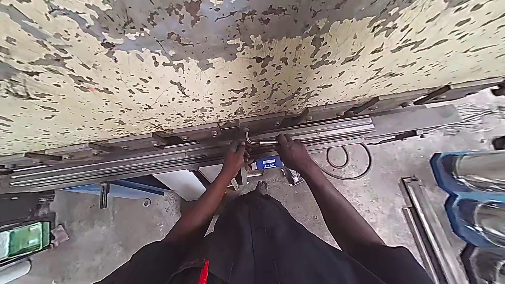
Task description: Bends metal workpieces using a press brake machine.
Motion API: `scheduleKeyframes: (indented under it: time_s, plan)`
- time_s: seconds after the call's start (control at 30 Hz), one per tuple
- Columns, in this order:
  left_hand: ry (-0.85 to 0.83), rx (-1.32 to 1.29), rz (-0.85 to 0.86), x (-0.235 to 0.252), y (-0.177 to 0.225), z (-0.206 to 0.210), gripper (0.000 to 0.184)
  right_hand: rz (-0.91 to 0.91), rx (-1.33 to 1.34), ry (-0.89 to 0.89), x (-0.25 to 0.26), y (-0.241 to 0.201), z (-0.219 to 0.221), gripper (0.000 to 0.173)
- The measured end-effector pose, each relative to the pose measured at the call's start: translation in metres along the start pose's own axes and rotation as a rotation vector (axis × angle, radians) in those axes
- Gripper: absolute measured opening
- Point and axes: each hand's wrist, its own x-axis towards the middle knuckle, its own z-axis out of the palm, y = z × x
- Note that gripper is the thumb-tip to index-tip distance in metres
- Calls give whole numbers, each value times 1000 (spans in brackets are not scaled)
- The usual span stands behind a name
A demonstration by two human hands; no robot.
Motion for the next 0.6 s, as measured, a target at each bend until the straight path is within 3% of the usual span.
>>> scheduleKeyframes:
  time_s: [0.1, 0.2, 0.3, 0.43, 0.6]
  plan:
    - [-87, 610, -42, 10, -14, -5, 36, -26, -18, -37, 4, -25, 20, 37]
    - [-227, 823, 87, 24, -20, -4, 38, -76, 49, 29, 14, -52, 24, 37]
    - [-378, 882, 181, 33, -29, -4, 47, -53, 85, 79, 10, -79, 18, 38]
    - [-512, 825, 202, 37, -32, 11, 41, -72, 81, 182, 9, -88, 21, 41]
    - [-450, 583, 187, 9, 3, 20, 31, -75, 89, 201, 12, -94, 17, 39]
